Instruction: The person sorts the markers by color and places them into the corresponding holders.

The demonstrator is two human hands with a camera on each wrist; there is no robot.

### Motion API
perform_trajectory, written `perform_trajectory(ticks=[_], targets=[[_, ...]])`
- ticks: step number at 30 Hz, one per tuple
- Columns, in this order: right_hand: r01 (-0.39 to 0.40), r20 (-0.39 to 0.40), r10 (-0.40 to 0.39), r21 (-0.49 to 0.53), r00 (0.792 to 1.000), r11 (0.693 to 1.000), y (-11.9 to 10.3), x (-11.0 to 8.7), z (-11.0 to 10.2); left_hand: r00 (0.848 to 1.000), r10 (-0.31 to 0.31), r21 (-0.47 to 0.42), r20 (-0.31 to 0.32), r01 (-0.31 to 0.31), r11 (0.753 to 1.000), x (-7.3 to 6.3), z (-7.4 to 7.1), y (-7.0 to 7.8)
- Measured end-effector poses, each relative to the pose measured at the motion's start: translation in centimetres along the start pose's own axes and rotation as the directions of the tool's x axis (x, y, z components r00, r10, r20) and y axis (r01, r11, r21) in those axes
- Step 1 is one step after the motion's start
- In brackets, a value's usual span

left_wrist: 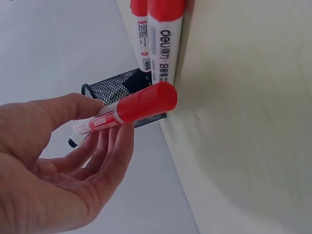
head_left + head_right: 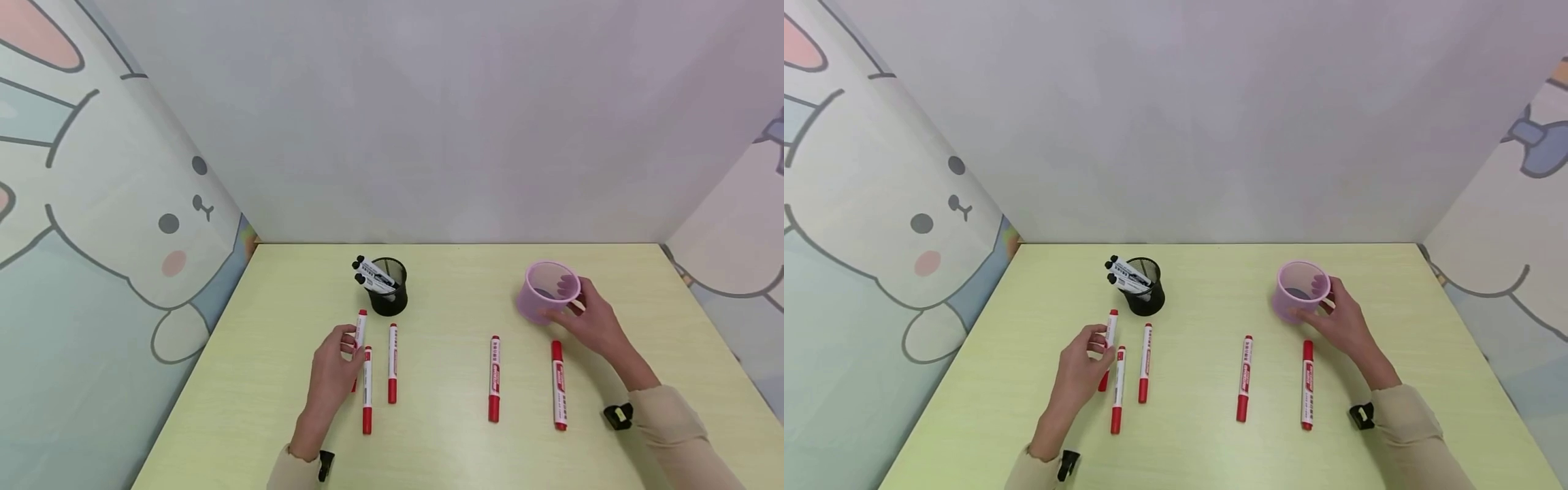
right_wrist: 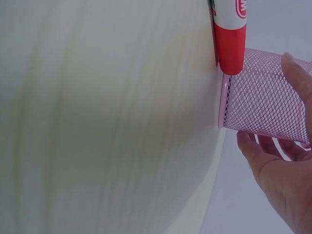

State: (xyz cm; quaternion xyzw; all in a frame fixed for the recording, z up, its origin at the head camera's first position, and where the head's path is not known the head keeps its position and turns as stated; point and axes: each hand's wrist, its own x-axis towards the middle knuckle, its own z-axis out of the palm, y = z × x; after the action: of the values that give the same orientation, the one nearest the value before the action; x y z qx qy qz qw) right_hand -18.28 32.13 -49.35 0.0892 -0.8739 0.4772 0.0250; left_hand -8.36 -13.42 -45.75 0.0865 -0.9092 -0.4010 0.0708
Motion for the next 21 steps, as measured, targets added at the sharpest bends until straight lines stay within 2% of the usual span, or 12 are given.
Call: perform_trajectory(ticks=[8, 21], targets=[[0.005, -0.004, -0.005, 0.007, 1.0, 1.0, 0.0, 0.0, 0.2, 0.999, 0.047, -0.031, 0.007, -0.047, 0.998, 0.2, 0.3, 0.9], [-0.033, -0.005, 0.033, -0.006, 0.999, 0.999, -0.4, 0.0, -0.1, 0.98, 0.199, -0.027, -0.002, -0.199, 0.98, 0.8, 0.9, 2.9]])
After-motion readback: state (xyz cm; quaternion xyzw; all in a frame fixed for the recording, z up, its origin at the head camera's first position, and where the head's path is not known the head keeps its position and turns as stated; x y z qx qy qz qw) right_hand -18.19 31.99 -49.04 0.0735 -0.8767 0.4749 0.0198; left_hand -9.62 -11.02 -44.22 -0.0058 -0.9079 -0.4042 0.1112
